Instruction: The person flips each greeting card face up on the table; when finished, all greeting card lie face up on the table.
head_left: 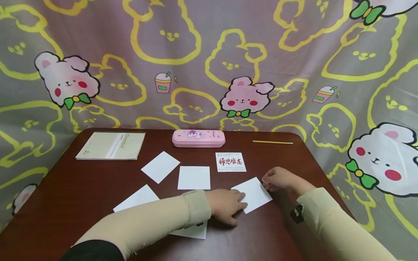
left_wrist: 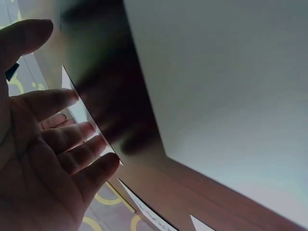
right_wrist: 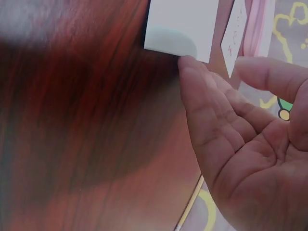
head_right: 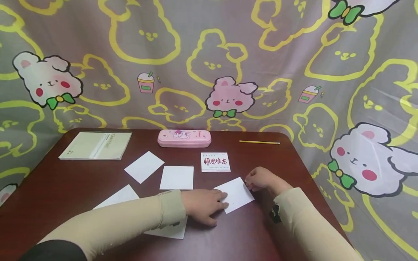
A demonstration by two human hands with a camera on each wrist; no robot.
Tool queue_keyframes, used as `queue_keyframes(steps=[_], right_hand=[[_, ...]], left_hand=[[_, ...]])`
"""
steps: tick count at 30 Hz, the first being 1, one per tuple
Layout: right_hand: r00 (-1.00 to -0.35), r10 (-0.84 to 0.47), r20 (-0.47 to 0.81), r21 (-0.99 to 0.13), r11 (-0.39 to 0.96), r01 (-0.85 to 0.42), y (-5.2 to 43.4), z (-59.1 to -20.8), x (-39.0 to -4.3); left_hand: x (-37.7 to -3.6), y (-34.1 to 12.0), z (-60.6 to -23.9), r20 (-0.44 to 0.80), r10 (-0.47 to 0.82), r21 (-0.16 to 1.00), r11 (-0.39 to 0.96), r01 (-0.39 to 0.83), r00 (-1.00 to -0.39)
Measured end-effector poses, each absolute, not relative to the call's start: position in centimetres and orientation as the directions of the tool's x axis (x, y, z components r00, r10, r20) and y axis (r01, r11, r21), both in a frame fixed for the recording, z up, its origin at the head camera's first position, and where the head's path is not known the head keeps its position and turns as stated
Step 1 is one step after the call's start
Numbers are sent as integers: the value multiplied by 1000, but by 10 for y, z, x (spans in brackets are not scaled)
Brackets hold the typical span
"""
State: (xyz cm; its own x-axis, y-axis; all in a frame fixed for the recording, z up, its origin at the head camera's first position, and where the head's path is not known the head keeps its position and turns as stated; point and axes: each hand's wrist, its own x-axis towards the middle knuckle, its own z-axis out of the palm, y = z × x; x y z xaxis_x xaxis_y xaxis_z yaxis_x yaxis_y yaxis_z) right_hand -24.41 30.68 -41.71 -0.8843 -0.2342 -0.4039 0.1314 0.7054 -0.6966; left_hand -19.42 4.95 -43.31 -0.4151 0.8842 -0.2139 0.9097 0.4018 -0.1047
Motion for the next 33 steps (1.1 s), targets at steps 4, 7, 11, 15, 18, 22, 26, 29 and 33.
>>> queue_keyframes(steps=[4, 7, 11, 15, 18, 22, 26, 29, 33], right_hand=[[-867, -253, -429, -713, 684, 154, 307, -416, -242], [-862, -256, -438, -714, 682, 161, 306, -416, -242], [-875, -261, -409, -712, 691, 127, 305, -419, -241], [-881, -283, -379, -714, 696, 83, 307, -423, -240], [-880, -304, -365, -749, 658, 83, 309, -425, -241], [-880, -326, -347, -831, 541, 127, 314, -424, -244], [-884, -315, -346, -904, 364, 225, 316, -422, -247], [-887, -313, -340, -930, 251, 267, 318, -422, -248], [-889, -325, -321, -945, 178, 276, 319, -424, -248]], left_hand=[[-194, 50, -433, -206, 883, -69, 417, 906, -422], [-194, 50, -432, -193, 888, -54, 414, 909, -416], [-196, 49, -434, -184, 889, -48, 417, 907, -419], [-197, 50, -435, -164, 891, -37, 424, 905, -424], [-199, 50, -435, -132, 890, -6, 441, 898, -437], [-206, 48, -433, -83, 878, 87, 478, 874, -471], [-219, 44, -429, 7, 856, 198, 506, 840, -517], [-229, 39, -427, 78, 818, 304, 525, 795, -570], [-240, 31, -428, 146, 754, 437, 532, 725, -641]])
